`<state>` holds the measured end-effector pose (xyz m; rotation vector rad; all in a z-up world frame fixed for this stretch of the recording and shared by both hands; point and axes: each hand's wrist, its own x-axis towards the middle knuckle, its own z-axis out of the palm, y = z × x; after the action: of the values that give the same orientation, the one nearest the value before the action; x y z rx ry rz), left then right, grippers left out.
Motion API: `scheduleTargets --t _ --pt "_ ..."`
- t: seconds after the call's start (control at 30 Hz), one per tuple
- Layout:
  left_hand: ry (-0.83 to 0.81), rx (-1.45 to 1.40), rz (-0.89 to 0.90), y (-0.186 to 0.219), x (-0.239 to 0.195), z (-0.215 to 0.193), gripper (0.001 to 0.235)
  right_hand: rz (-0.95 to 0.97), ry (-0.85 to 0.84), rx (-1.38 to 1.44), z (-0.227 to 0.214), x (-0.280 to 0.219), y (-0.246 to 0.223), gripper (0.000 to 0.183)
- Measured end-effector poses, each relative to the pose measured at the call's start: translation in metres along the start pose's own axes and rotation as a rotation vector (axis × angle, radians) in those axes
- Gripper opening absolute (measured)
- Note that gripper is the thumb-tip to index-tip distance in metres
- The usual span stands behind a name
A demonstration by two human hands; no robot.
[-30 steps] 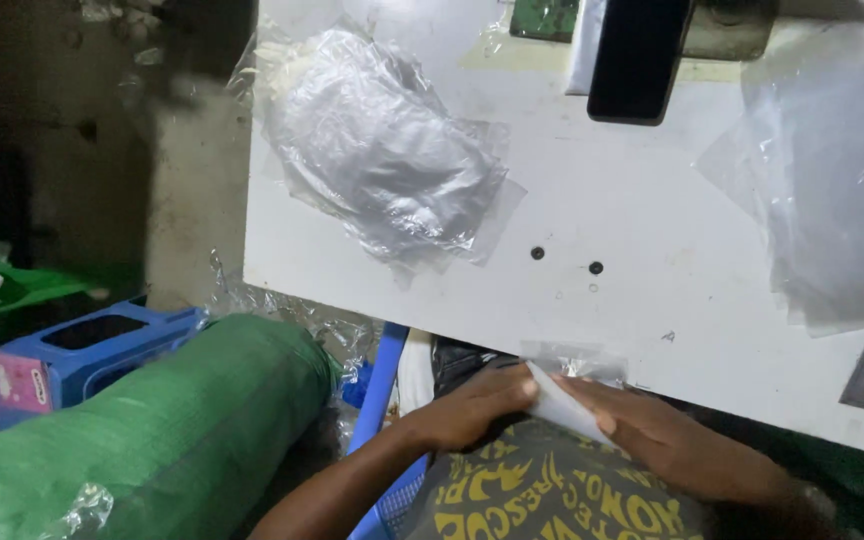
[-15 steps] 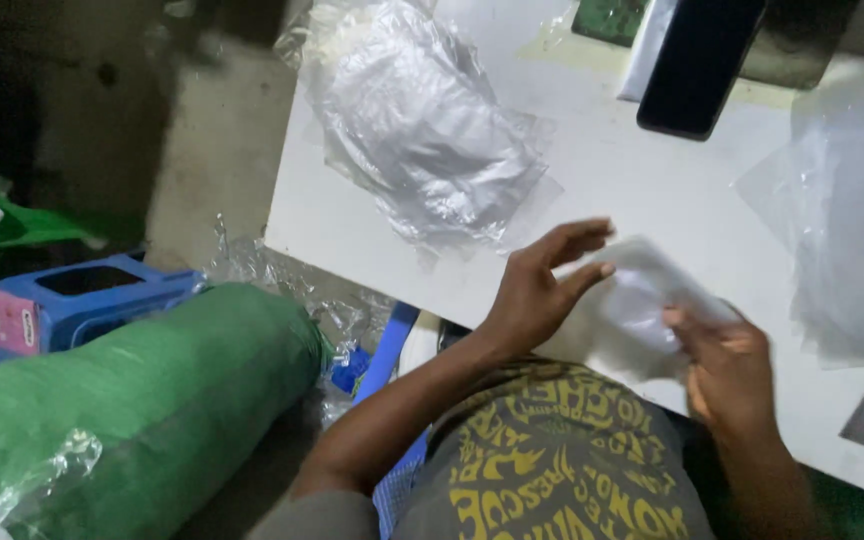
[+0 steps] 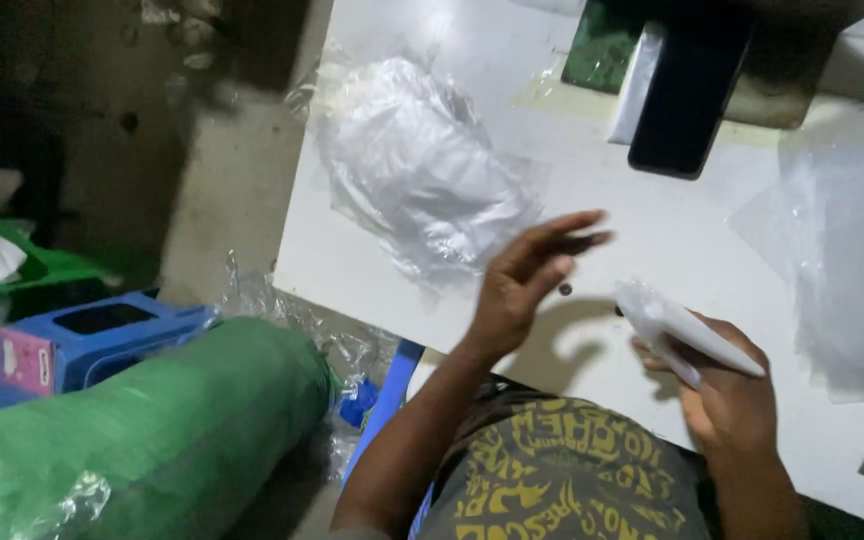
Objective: Folding and stacking plastic bags on a workbench in a factory setting
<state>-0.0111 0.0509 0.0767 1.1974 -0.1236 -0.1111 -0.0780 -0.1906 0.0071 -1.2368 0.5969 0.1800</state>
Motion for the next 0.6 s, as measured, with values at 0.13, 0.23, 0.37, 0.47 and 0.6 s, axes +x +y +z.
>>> scheduleTargets --t 0.13,0.23,0.37,0.47,0.6 --pt "0.441 0.862 0.208 -0.010 0.007 -0.065 0.017 -0.054 0.029 0.040 -0.036 0.002 0.013 0.046" --pt "0.369 0.965 -0.162 -0.032 0.022 -0.101 0.019 -0.123 0.043 -0.049 -0.009 0.005 -0.015 0.042" --pt "0.242 0.935 -0.169 -0.007 0.011 -0.092 0.014 -0.156 0.161 -0.197 0.024 -0.012 -0.050 0.033" --pt "0.164 0.774 -0.126 0.007 0.008 -0.077 0.021 -0.127 0.085 -0.218 0.048 -0.015 -0.074 0.031" --pt "-0.235 0.328 -0.103 0.016 -0.022 -0.014 0.019 0.104 -0.482 -0.538 0.071 -0.034 -0.100 0.052"
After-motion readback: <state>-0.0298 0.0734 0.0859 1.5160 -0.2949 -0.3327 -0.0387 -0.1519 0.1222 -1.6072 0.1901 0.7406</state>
